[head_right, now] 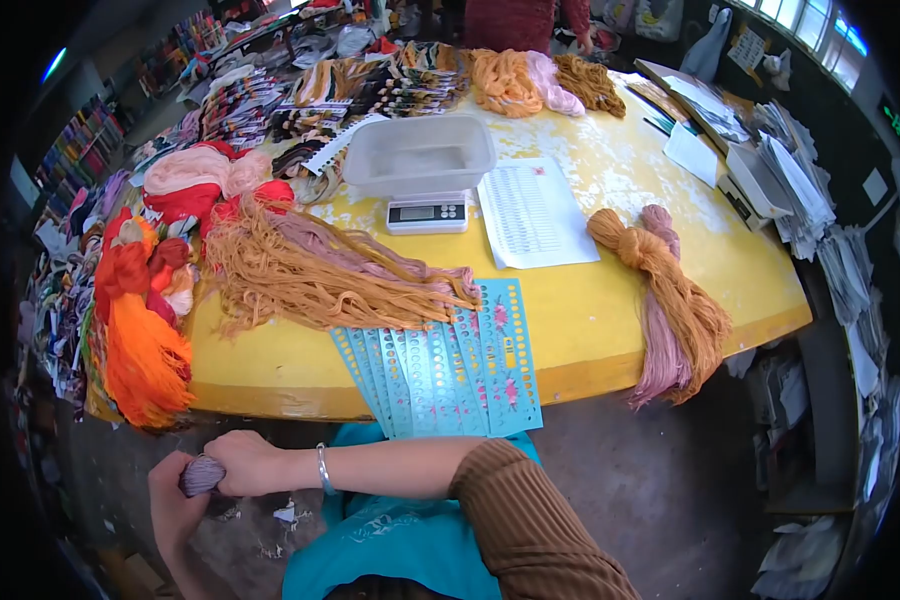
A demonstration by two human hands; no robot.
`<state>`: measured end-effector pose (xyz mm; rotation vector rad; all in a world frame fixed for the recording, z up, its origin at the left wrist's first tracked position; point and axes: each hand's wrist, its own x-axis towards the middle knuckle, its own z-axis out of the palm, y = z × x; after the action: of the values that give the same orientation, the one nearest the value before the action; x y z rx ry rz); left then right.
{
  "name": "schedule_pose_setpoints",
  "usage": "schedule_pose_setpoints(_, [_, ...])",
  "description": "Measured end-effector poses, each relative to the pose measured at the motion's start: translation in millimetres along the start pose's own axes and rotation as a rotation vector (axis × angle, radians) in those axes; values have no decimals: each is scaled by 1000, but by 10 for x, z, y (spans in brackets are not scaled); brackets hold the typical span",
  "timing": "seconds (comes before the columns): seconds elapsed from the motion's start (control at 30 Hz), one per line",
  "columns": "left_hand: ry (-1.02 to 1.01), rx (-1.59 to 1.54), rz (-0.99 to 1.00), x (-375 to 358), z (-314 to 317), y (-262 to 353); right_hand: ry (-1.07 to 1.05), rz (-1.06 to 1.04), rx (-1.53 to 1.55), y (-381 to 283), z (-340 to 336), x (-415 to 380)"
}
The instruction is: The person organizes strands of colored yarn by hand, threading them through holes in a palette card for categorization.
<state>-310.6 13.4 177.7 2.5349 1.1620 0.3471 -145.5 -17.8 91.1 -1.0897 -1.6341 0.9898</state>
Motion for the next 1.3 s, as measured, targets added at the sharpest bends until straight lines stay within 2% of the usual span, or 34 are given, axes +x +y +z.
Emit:
schedule_pose_setpoints(0.03, [0,-1,-4,-33,-19,-93,-3,1,2,-16,4,19])
schedule_pose_setpoints(0.1, [-132,-4,-81,-111,-26,-252,-57,-137,-228,-57,-43,87])
schedule_pose_setpoints(0.13, [-131,-4,-83,-155,21,-279,-70,-150,-145,-110,-67,88])
schedule_pose_setpoints(0.2, [-129,-632,-258,-245,197,-349,-96,-180,-83,-172,-65,154])
schedule_pose_setpoints(0.23, [-127,-633,-259,-295,299,-470,-119,-208,-24,-228,-95,187])
schedule_pose_setpoints(0.3, [-262,-1278,-201,-382,537,-798,-148,-124,72,-362,-220,255])
schedule_pose_setpoints(0.33, [-303,-1378,-39,-388,652,-855,-177,-40,166,-405,-247,269])
schedule_pose_setpoints(0.37, [-360,-1456,-4,-391,721,-914,1,-211,89,-231,-115,380])
schedule_pose_setpoints(0.43, [-419,-1522,82,-404,830,-1016,191,-281,363,-127,-58,577])
schedule_pose_setpoints(0.47, [-413,-1523,77,-432,881,-1112,159,-120,569,-113,-116,627])
schedule_pose_setpoints(0.53, [-232,-1713,-258,-495,893,-1138,204,29,903,-202,-267,655])
schedule_pose_setpoints(0.57, [-138,-1654,-212,-443,884,-1067,229,38,924,-136,-315,685])
schedule_pose_setpoints(0.63, [-134,-1620,113,-321,874,-1108,236,105,942,-50,-395,715])
schedule_pose_setpoints(0.67, [-251,-1652,83,-269,709,-912,209,160,943,-54,-463,677])
schedule_pose_setpoints(0.73, [-329,-1488,-68,-181,510,-766,167,122,762,39,-553,697])
schedule_pose_setpoints(0.77, [-280,-1307,-189,-168,384,-678,253,66,427,54,-630,713])
schedule_pose_setpoints(0.8, [-142,-1239,-199,-147,397,-675,175,141,503,41,-752,707])
schedule_pose_setpoints(0.83, [-13,-1162,-202,-122,409,-688,135,123,498,92,-827,717])
schedule_pose_setpoints(0.93, [52,-1271,-144,-73,221,-694,100,127,533,194,-847,721])
schedule_pose_setpoints(1.03, [222,-1415,-101,-59,126,-565,110,134,392,303,-745,679])
schedule_pose_setpoints(1.07, [289,-1456,10,-10,165,-550,116,78,267,392,-698,668])
schedule_pose_setpoints(1.1, [304,-1450,15,-21,138,-550,125,24,142,457,-662,651])
schedule_pose_setpoints(1.17, [166,-1738,-34,-63,95,-557,99,64,78,451,-654,595])
schedule_pose_setpoints(1.23, [129,-1754,-5,-96,98,-636,71,3,-296,430,-697,549])
schedule_pose_setpoints(1.27, [48,-1830,21,-114,88,-656,105,-81,-513,414,-712,540])
schedule_pose_setpoints(1.3, [-38,-1905,45,-130,76,-671,102,-86,-514,444,-720,535])
